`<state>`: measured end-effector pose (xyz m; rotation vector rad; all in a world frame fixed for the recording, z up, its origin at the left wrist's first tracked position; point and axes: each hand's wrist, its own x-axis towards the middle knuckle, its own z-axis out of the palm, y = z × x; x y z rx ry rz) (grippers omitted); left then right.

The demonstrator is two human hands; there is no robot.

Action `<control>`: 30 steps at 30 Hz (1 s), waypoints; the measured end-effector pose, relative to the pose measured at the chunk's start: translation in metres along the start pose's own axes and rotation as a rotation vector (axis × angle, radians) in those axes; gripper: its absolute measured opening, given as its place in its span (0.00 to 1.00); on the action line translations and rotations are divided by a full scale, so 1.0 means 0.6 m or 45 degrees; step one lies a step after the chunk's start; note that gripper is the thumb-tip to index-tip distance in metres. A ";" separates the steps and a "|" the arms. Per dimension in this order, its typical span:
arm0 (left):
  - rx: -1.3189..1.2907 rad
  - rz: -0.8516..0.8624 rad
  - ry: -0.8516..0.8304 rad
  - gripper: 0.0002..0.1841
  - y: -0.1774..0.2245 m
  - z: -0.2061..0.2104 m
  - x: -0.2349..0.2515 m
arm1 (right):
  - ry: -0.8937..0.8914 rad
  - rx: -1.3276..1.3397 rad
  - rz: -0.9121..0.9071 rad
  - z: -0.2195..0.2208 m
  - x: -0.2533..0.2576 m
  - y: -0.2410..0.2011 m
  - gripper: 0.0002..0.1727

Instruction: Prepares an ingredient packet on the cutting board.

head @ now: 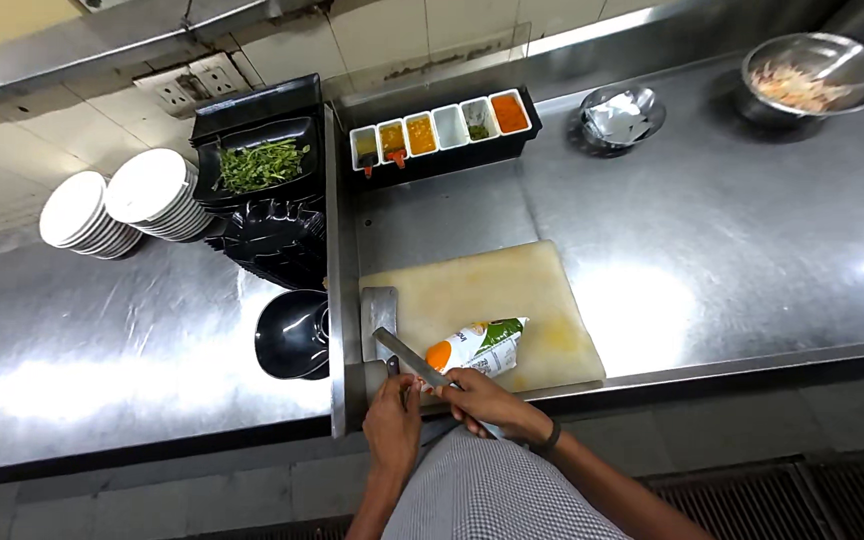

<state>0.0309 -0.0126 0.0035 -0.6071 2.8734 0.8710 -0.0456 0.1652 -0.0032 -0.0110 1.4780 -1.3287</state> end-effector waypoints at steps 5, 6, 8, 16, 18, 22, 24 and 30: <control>0.097 0.064 0.051 0.13 0.001 0.000 -0.001 | 0.007 0.001 0.011 -0.002 -0.001 -0.002 0.18; 0.112 0.089 0.080 0.13 -0.001 0.002 0.000 | 0.007 0.001 0.015 -0.001 -0.002 -0.003 0.18; 0.135 0.141 0.138 0.12 -0.004 0.006 0.004 | 0.009 -0.001 0.019 -0.001 -0.004 -0.004 0.18; -0.115 0.047 0.063 0.13 -0.012 0.011 0.009 | -0.004 -0.014 -0.008 -0.003 -0.004 -0.003 0.18; -0.297 -0.008 0.029 0.11 -0.015 0.015 0.011 | -0.004 -0.003 -0.001 -0.001 -0.001 -0.004 0.18; -0.807 -0.119 -0.070 0.08 -0.016 0.023 0.017 | -0.006 0.012 0.009 -0.002 -0.004 -0.008 0.18; -0.997 -0.181 -0.123 0.08 -0.014 0.024 0.019 | -0.008 0.016 -0.010 -0.004 -0.007 -0.007 0.17; -1.215 -0.317 -0.232 0.09 -0.010 0.023 0.019 | -0.027 0.068 -0.017 -0.005 -0.013 -0.012 0.16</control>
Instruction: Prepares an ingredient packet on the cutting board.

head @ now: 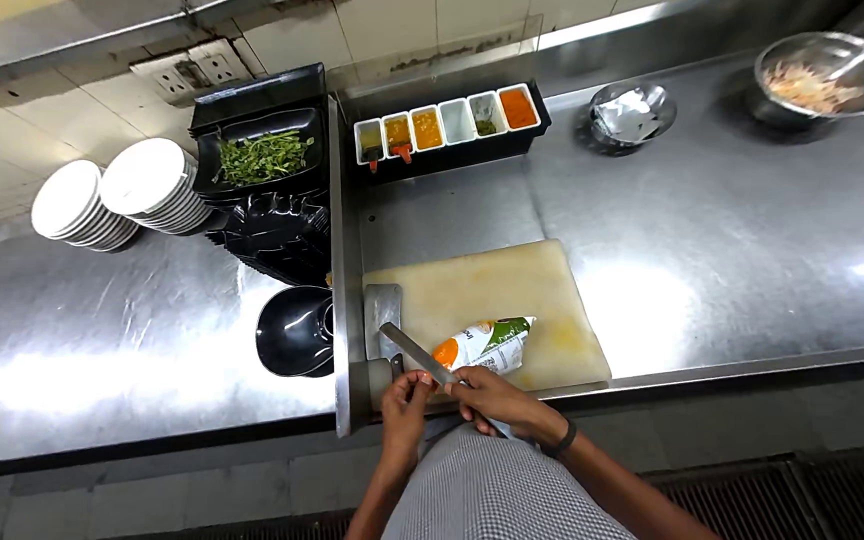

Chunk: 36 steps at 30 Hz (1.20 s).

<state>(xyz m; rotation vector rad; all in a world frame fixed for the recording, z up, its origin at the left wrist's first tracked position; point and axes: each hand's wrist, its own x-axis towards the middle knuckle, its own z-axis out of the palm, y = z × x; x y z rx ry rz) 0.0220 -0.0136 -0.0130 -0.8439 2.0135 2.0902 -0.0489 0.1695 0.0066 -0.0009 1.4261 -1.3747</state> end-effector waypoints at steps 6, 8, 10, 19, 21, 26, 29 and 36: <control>-0.066 -0.017 -0.043 0.09 0.004 0.001 0.000 | -0.026 0.053 0.004 -0.004 -0.007 -0.005 0.15; -0.087 -0.029 -0.042 0.09 0.005 0.002 0.000 | -0.029 0.064 0.002 -0.003 -0.010 -0.007 0.14; -0.089 -0.030 -0.039 0.10 0.007 0.003 0.000 | -0.033 0.078 0.008 -0.003 -0.008 -0.009 0.14; -0.106 -0.016 -0.050 0.09 0.010 0.006 0.004 | -0.046 0.116 -0.007 -0.006 -0.006 -0.013 0.14; -0.132 -0.041 -0.047 0.10 0.010 0.007 0.006 | -0.045 0.141 -0.006 -0.006 -0.009 -0.013 0.14; -0.119 -0.057 -0.062 0.10 0.010 0.009 0.009 | -0.037 0.179 0.000 -0.005 0.000 -0.019 0.14; -0.132 -0.054 -0.065 0.09 0.012 0.008 0.009 | -0.037 0.173 0.001 -0.004 0.003 -0.020 0.15; -0.217 -0.057 -0.085 0.10 0.004 0.012 0.011 | -0.031 0.227 -0.009 -0.003 -0.001 -0.017 0.14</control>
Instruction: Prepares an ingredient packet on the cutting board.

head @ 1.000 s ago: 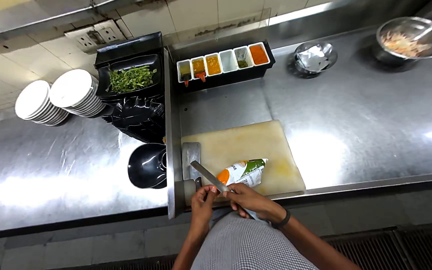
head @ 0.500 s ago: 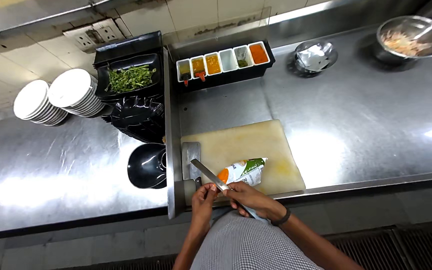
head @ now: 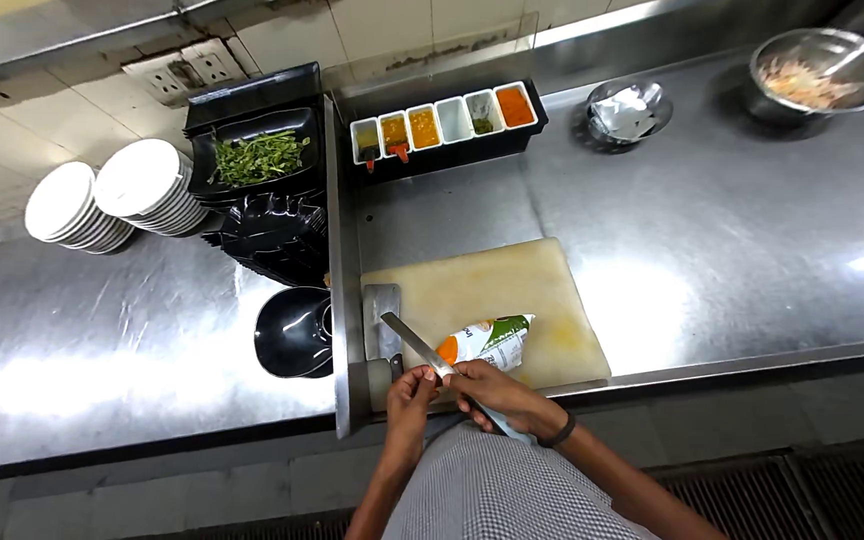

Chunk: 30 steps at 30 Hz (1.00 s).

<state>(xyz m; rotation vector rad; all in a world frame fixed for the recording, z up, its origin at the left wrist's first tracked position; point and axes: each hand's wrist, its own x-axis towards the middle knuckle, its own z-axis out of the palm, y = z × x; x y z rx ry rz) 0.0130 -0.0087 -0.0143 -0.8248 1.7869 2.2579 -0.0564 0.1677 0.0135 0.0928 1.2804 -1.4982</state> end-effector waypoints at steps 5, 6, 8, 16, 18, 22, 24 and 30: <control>-0.024 -0.012 -0.003 0.09 0.002 -0.002 0.001 | -0.001 -0.015 0.007 0.001 0.005 -0.003 0.15; -0.030 -0.007 -0.005 0.09 0.000 -0.002 0.001 | -0.003 -0.020 0.008 0.001 0.004 -0.002 0.14; -0.009 0.006 -0.010 0.10 -0.003 -0.001 0.000 | 0.004 -0.030 0.014 0.002 0.002 -0.003 0.14; 0.172 0.077 -0.025 0.08 0.009 -0.008 -0.003 | 0.076 -0.223 -0.016 0.006 0.011 -0.007 0.19; 0.188 0.114 -0.031 0.08 0.007 -0.008 -0.001 | 0.207 -0.465 -0.046 0.010 0.013 -0.005 0.25; 0.218 0.171 -0.051 0.08 0.004 -0.009 -0.002 | 0.431 -0.999 -0.090 0.013 0.016 -0.014 0.26; 0.228 0.189 -0.046 0.08 0.002 -0.010 -0.002 | 0.454 -1.098 -0.118 0.010 0.017 -0.013 0.25; 0.223 0.192 -0.041 0.08 0.002 -0.012 -0.002 | 0.415 -1.110 -0.117 0.005 0.022 -0.013 0.26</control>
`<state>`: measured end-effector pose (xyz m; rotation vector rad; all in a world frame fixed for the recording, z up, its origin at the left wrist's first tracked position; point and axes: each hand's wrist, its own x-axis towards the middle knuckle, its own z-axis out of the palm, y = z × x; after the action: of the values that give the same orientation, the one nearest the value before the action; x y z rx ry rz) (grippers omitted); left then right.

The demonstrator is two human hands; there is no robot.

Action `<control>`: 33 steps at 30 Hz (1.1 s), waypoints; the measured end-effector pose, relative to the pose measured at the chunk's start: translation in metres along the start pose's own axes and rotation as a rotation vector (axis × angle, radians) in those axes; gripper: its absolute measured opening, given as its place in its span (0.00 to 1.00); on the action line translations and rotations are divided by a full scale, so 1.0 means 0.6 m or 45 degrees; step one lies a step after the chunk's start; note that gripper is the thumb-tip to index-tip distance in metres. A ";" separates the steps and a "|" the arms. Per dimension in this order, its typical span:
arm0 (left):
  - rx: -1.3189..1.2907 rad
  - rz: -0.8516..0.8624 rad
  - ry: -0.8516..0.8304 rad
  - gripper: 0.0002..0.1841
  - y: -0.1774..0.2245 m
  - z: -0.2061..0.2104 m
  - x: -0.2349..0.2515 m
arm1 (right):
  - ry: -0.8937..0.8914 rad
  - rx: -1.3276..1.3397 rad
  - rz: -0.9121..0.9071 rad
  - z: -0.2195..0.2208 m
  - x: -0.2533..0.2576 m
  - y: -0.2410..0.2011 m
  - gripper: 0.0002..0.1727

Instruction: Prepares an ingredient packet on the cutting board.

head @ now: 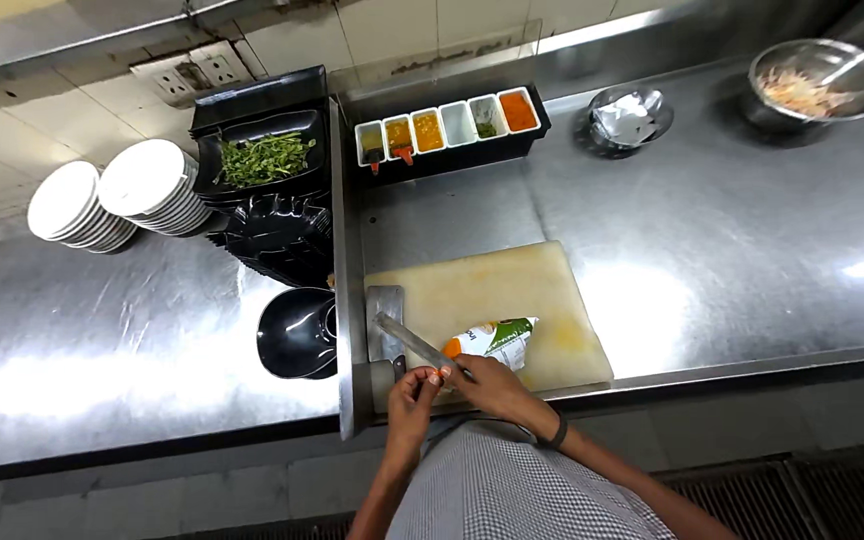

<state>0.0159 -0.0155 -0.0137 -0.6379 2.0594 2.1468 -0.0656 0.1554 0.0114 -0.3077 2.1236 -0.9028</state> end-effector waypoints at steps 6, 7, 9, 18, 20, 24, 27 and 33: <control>0.011 0.022 0.012 0.07 -0.003 0.001 0.000 | -0.015 -0.004 -0.009 0.000 0.005 0.004 0.27; 0.019 0.031 0.016 0.07 -0.002 0.001 0.000 | -0.015 -0.018 0.004 0.000 0.004 0.003 0.29; 0.038 0.040 0.023 0.07 -0.002 0.002 0.000 | -0.003 -0.068 0.046 -0.001 0.002 -0.003 0.32; -0.046 0.045 -0.003 0.08 -0.005 -0.003 0.001 | 0.098 0.025 0.043 0.000 0.003 -0.007 0.33; -0.052 0.029 0.005 0.08 -0.004 -0.004 0.002 | 0.180 0.063 0.048 -0.003 0.003 -0.004 0.31; 0.001 0.020 0.043 0.13 0.000 -0.001 -0.001 | 0.234 0.103 0.053 -0.010 0.005 0.007 0.33; 0.091 0.091 0.091 0.10 -0.001 0.000 -0.003 | 0.134 0.075 0.076 -0.007 0.004 0.009 0.33; 0.097 0.121 0.057 0.08 -0.009 -0.003 0.005 | 0.046 -0.031 0.035 0.000 0.002 0.001 0.28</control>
<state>0.0154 -0.0177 -0.0196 -0.5956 2.2259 2.1088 -0.0660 0.1553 0.0103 -0.2758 2.1684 -0.8728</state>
